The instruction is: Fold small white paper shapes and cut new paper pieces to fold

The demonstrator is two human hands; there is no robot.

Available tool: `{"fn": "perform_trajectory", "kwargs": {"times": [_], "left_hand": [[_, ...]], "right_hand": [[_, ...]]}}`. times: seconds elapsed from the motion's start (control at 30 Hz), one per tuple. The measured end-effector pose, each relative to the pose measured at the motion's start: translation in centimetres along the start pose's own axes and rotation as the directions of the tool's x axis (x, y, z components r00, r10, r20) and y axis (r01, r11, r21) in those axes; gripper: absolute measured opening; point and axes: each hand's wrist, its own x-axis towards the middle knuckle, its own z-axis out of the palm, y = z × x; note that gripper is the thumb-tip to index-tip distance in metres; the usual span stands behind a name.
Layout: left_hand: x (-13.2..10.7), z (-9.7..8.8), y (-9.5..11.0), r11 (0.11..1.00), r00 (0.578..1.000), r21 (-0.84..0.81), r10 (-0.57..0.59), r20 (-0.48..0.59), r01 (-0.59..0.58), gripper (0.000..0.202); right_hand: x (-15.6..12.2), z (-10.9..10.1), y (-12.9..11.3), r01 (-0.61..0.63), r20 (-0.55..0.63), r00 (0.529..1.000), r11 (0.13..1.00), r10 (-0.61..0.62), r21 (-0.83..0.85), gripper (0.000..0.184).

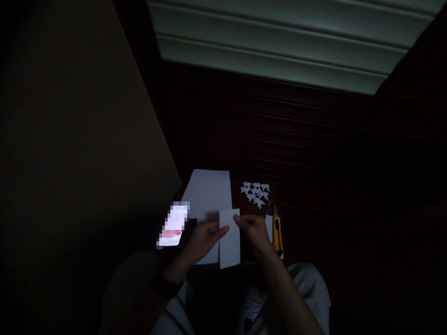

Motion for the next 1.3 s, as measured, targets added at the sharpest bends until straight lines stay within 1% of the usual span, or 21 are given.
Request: {"fn": "perform_trajectory", "kwargs": {"times": [0.13, 0.23, 0.33, 0.5, 0.57, 0.7, 0.77, 0.83, 0.97, 1.1, 1.23, 1.3], "left_hand": [[-0.1, -0.1, -0.3, 0.998, 0.999, -0.042, -0.036, 0.029, 0.038, 0.037], [-0.2, -0.3, -0.3, 0.989, 0.992, -0.117, -0.075, 0.101, 0.087, 0.035], [-0.4, -0.4, -0.1, 0.978, 0.982, -0.167, -0.097, 0.163, 0.124, 0.033], [-0.5, -0.3, 0.3, 0.958, 0.976, -0.234, -0.128, 0.177, 0.168, 0.036], [-0.5, -0.3, 0.4, 0.954, 0.975, -0.240, -0.141, 0.170, 0.180, 0.036], [-0.1, -0.5, 0.0, 0.961, 0.983, -0.208, -0.174, 0.061, 0.183, 0.036], [0.1, -0.5, -0.3, 0.962, 0.981, -0.190, -0.191, 0.031, 0.193, 0.037], [0.2, -0.6, -0.5, 0.962, 0.979, -0.179, -0.200, 0.044, 0.205, 0.037], [0.2, -0.5, -0.8, 0.962, 0.982, -0.198, -0.181, 0.046, 0.186, 0.037], [0.2, -0.4, -1.0, 0.971, 0.985, -0.168, -0.164, 0.050, 0.170, 0.037], [0.4, -0.4, -1.2, 0.977, 0.984, -0.124, -0.176, -0.009, 0.174, 0.041], [0.4, -0.4, -1.1, 0.974, 0.982, -0.128, -0.188, -0.003, 0.186, 0.043]], "right_hand": [[0.2, -0.1, 0.6, -0.021, -0.008, 1.000, 0.998, 0.022, 0.060, 0.027], [0.2, -0.1, 0.5, -0.017, -0.011, 1.000, 0.994, 0.018, 0.106, 0.026], [0.3, 0.0, 0.2, 0.004, -0.057, 0.998, 0.994, 0.002, 0.105, 0.029], [0.5, 0.5, 0.3, 0.013, -0.118, 0.993, 0.997, -0.003, 0.082, 0.031], [0.5, 0.6, 0.5, 0.016, -0.116, 0.993, 0.996, -0.006, 0.087, 0.030], [0.5, 0.3, 1.6, -0.013, -0.032, 0.999, 0.996, 0.016, 0.083, 0.028], [0.6, 0.0, 2.2, -0.042, -0.008, 0.999, 0.997, 0.042, 0.066, 0.029], [0.6, -0.3, 2.8, -0.056, -0.004, 0.998, 0.996, 0.057, 0.069, 0.029], [0.7, -0.6, 3.7, -0.090, 0.064, 0.994, 0.991, 0.083, 0.102, 0.030], [0.6, -0.9, 4.2, -0.106, 0.063, 0.993, 0.990, 0.101, 0.088, 0.032], [0.5, -1.0, 4.3, -0.122, 0.099, 0.989, 0.987, 0.111, 0.109, 0.032], [0.3, -0.9, 4.1, -0.115, 0.103, 0.989, 0.987, 0.104, 0.111, 0.031]]}}
